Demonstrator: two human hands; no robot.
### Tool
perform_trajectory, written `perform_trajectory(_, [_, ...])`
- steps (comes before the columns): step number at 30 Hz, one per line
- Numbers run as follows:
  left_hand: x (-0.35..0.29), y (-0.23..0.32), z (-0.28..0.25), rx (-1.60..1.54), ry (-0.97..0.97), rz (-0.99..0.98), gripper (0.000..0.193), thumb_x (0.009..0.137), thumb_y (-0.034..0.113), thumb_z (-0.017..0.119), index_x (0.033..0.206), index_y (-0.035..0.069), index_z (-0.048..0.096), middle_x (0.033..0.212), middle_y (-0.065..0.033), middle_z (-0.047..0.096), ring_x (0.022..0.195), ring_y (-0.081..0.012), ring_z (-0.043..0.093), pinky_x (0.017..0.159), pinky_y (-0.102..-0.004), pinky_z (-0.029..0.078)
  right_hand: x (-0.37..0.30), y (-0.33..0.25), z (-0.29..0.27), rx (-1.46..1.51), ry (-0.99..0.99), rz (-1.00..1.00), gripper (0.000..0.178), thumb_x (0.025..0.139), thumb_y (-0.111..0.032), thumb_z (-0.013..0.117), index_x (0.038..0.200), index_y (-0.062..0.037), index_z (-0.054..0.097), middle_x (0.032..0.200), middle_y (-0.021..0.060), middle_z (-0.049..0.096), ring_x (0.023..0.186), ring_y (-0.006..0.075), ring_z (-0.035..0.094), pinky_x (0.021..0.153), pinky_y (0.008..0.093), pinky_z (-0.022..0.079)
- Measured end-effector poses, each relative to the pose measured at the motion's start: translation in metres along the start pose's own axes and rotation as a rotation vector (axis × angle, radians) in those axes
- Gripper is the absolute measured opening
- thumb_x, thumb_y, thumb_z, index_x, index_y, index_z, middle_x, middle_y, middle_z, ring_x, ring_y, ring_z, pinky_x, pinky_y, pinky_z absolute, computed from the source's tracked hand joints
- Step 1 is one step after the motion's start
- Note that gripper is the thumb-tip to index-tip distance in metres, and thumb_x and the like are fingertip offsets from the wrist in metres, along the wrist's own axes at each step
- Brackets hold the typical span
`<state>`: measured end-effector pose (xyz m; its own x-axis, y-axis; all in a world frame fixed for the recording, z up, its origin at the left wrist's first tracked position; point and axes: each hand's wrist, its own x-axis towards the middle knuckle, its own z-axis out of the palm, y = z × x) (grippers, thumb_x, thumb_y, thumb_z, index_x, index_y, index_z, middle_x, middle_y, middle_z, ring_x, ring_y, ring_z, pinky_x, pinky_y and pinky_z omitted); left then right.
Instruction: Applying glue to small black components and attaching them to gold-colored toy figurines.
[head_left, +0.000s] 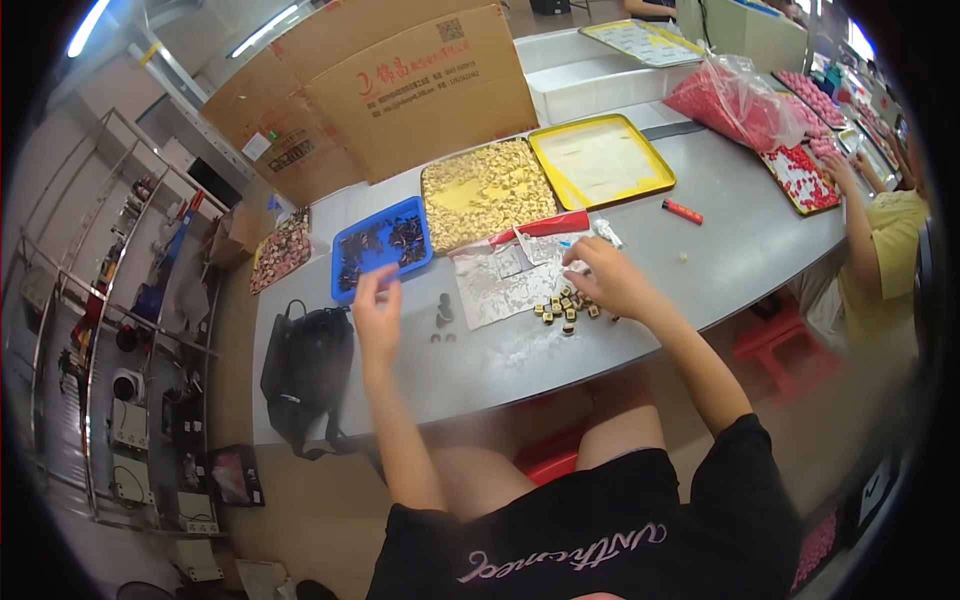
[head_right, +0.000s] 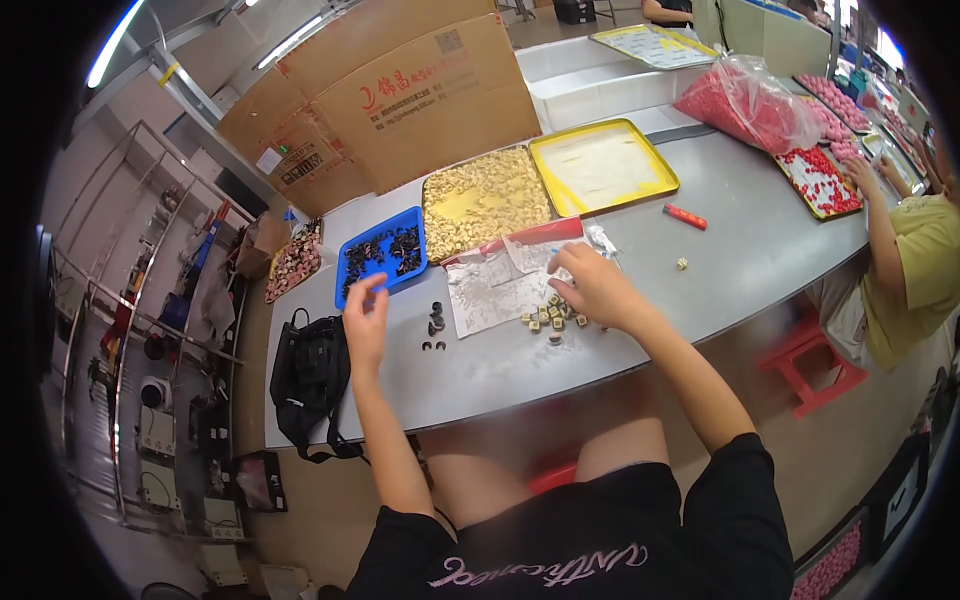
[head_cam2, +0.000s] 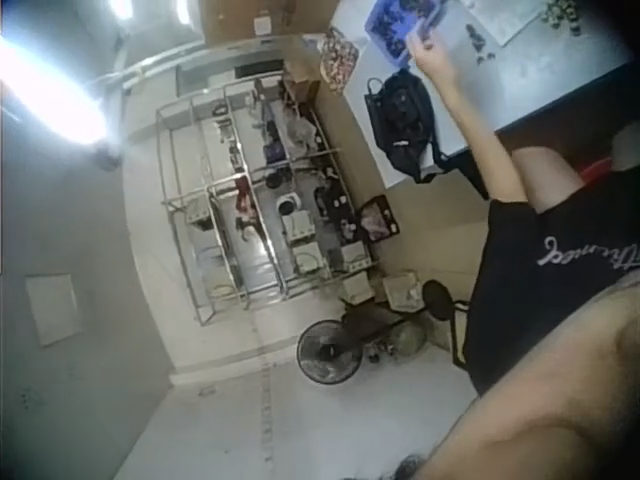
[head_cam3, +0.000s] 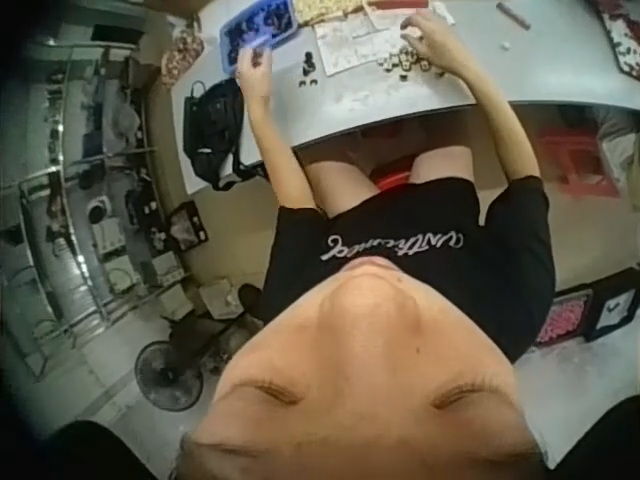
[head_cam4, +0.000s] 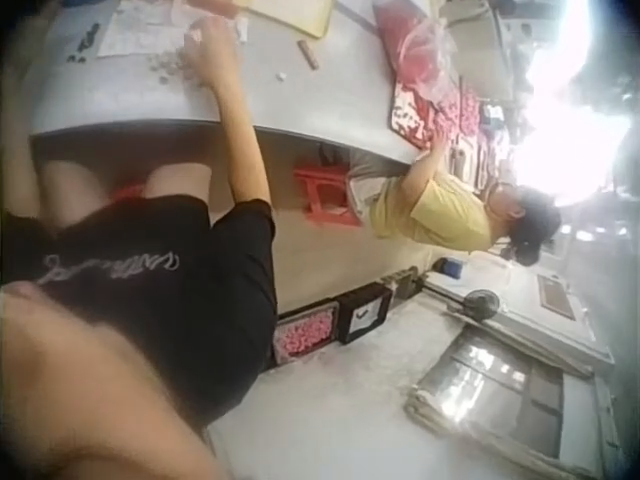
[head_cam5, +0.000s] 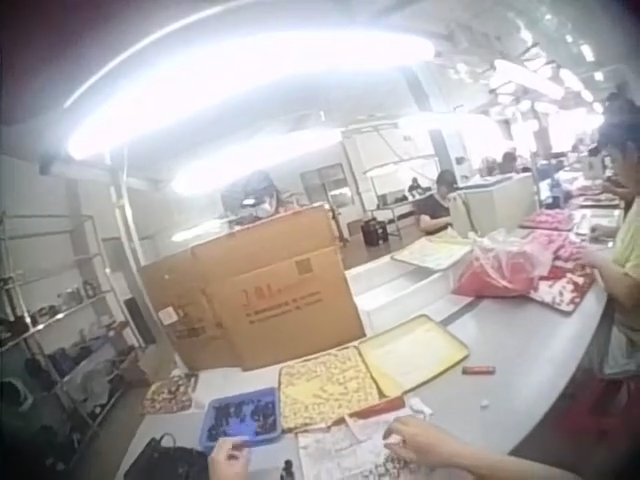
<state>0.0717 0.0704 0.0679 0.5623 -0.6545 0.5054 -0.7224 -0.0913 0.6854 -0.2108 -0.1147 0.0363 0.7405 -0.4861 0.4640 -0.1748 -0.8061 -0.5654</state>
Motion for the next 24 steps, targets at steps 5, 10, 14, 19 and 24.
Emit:
perform_trajectory(5, [-0.059,-0.032,-0.011,0.075,-0.262,-0.065,0.026,0.080,0.005,0.061,0.106,0.006,0.062,0.107,-0.0078,0.060,0.097,-0.0216,0.056,0.078,-0.0312,0.046,0.017,-0.013,0.024,0.014,-0.004,-0.114,0.015,0.080,-0.011,0.063,0.091,-0.0039,0.054,0.094,0.0136,0.055,0.094,0.0312,0.053,0.082,0.0384,0.044])
perform_trajectory(10, [-0.085,-0.024,0.011,0.219,-0.184,0.140,0.025,0.076,0.005,0.065,0.101,0.006,0.066,0.103,-0.0107,0.064,0.097,-0.0266,0.056,0.082,-0.0344,0.046,0.021,0.001,0.010,-0.105,0.081,-0.065,0.018,0.080,-0.011,0.063,0.094,-0.0049,0.054,0.096,0.0127,0.053,0.096,0.0310,0.052,0.083,0.0385,0.043])
perform_trajectory(14, [-0.086,-0.029,0.013,0.156,-0.189,0.156,0.019,0.076,0.004,0.065,0.094,0.006,0.068,0.095,-0.0092,0.066,0.091,-0.0254,0.058,0.080,-0.0335,0.046,0.016,0.022,-0.010,-0.166,-0.048,0.021,0.022,0.081,-0.014,0.063,0.098,-0.0044,0.053,0.101,0.0123,0.052,0.100,0.0310,0.050,0.085,0.0392,0.043])
perform_trajectory(19, [-0.089,-0.023,0.010,0.144,-0.132,0.108,0.016,0.074,0.000,0.067,0.090,0.003,0.069,0.085,-0.0094,0.064,0.081,-0.0233,0.060,0.072,-0.0303,0.047,0.013,0.032,-0.017,-0.236,-0.143,0.025,0.025,0.080,-0.015,0.064,0.100,-0.0032,0.054,0.101,0.0123,0.052,0.102,0.0302,0.049,0.085,0.0393,0.043])
perform_trajectory(24, [-0.095,-0.029,0.012,0.107,-0.100,0.024,0.012,0.074,-0.001,0.064,0.085,0.004,0.067,0.083,-0.0101,0.060,0.079,-0.0269,0.059,0.071,-0.0339,0.046,0.010,0.035,-0.020,-0.333,-0.199,0.141,0.029,0.078,-0.017,0.065,0.102,-0.0037,0.055,0.101,0.0130,0.057,0.099,0.0313,0.054,0.083,0.0416,0.046])
